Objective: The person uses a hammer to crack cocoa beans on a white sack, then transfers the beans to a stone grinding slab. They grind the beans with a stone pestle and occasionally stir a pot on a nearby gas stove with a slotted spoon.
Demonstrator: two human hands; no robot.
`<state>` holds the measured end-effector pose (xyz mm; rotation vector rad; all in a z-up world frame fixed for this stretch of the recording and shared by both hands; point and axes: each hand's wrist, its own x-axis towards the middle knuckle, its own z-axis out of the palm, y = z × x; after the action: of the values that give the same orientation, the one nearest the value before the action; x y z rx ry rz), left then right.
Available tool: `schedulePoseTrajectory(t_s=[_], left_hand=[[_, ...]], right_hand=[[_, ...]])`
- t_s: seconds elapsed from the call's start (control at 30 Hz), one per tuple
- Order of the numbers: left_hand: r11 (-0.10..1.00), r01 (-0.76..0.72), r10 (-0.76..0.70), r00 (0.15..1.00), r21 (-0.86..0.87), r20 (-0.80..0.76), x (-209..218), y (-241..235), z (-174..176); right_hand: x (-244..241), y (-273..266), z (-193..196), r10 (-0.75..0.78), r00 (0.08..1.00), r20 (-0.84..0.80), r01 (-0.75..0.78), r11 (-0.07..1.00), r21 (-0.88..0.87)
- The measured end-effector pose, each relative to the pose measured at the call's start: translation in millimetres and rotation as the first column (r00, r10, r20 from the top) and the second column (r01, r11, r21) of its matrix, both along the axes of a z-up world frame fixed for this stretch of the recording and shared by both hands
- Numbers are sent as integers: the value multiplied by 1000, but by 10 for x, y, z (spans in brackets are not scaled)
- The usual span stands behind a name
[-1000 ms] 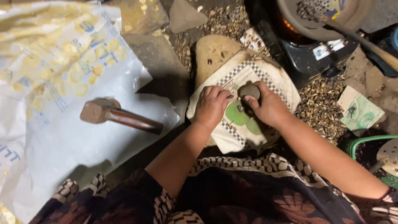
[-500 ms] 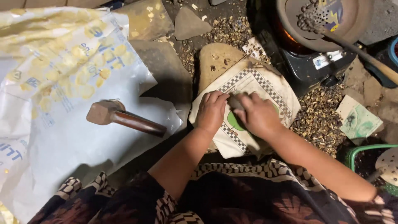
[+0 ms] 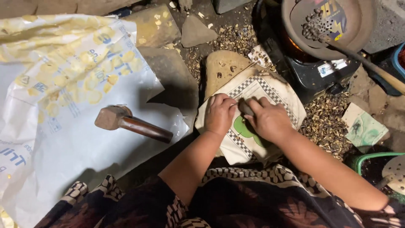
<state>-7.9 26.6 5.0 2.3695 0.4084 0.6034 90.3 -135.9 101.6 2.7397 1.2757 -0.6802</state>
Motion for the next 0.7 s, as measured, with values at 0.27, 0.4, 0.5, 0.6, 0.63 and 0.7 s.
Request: schedulePoseTrajectory(t_s=[0.27, 0.4, 0.5, 0.6, 0.63, 0.7], left_hand=[[999, 13, -11, 999, 42, -52, -197, 45, 50], [998, 11, -11, 1000, 67, 0, -253, 127, -69], [998, -5, 4, 1000, 64, 8, -227, 160, -118], [1000, -10, 10, 1000, -7, 7, -209, 150, -223], [1000, -8, 8, 1000, -10, 9, -188, 127, -144], [998, -54, 52, 998, -30, -43, -152, 127, 36]], right_hand=[[-84, 179, 89, -36, 999, -18, 39, 986, 163], [-50, 172, 171, -81, 996, -42, 87, 982, 169], [132, 287, 222, -198, 968, -154, 218, 968, 127], [110, 292, 168, -267, 932, -245, 280, 960, 20], [85, 278, 159, -269, 932, -243, 282, 959, 18], [29, 298, 157, -25, 999, 26, 25, 1000, -2]])
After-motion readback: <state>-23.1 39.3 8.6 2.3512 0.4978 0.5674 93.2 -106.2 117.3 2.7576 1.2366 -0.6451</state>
